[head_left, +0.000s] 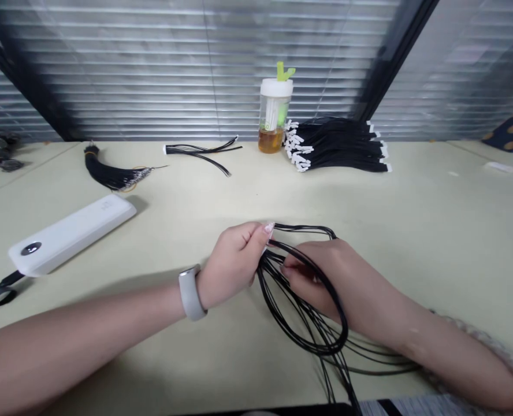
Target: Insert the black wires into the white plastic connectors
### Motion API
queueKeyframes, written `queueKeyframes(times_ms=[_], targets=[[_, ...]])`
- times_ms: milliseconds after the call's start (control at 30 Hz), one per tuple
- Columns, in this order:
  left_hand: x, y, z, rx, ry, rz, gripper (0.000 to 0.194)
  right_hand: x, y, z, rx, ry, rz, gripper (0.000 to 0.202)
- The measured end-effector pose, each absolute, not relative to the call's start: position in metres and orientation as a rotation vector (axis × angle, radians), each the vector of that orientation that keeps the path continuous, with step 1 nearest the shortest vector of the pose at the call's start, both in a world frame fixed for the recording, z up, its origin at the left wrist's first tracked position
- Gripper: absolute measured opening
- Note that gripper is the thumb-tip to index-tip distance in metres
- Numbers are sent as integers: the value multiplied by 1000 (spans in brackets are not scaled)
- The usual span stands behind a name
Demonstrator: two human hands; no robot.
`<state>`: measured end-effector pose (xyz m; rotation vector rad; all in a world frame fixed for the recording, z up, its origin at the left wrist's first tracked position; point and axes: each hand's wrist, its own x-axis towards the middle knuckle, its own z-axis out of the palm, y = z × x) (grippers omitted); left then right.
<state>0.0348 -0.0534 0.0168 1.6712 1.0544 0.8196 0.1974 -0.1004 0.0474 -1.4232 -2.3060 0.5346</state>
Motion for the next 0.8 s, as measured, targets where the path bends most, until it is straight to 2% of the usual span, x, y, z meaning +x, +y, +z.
queueKeyframes(times_ms=[233, 400, 500, 633, 700, 800], targets=[[35, -54, 18, 1614, 1048, 860, 43, 211, -100, 57, -1576, -2376, 356, 24], [36, -50, 16, 1544, 1090, 849, 46, 234, -94, 67, -1657, -2176, -84, 11], [35, -48, 14, 1523, 1103, 850, 46, 242, -91, 72, -1620, -1879, -199, 8], [34, -49, 14, 1535, 1095, 849, 47, 237, -92, 79, -1322, -1467, 95, 23], [34, -49, 14, 1539, 1083, 844, 47, 232, -92, 81, -1130, -1313, 240, 20], [33, -50, 13, 1544, 1074, 839, 47, 228, -89, 76, -1006, -1213, 266, 23]])
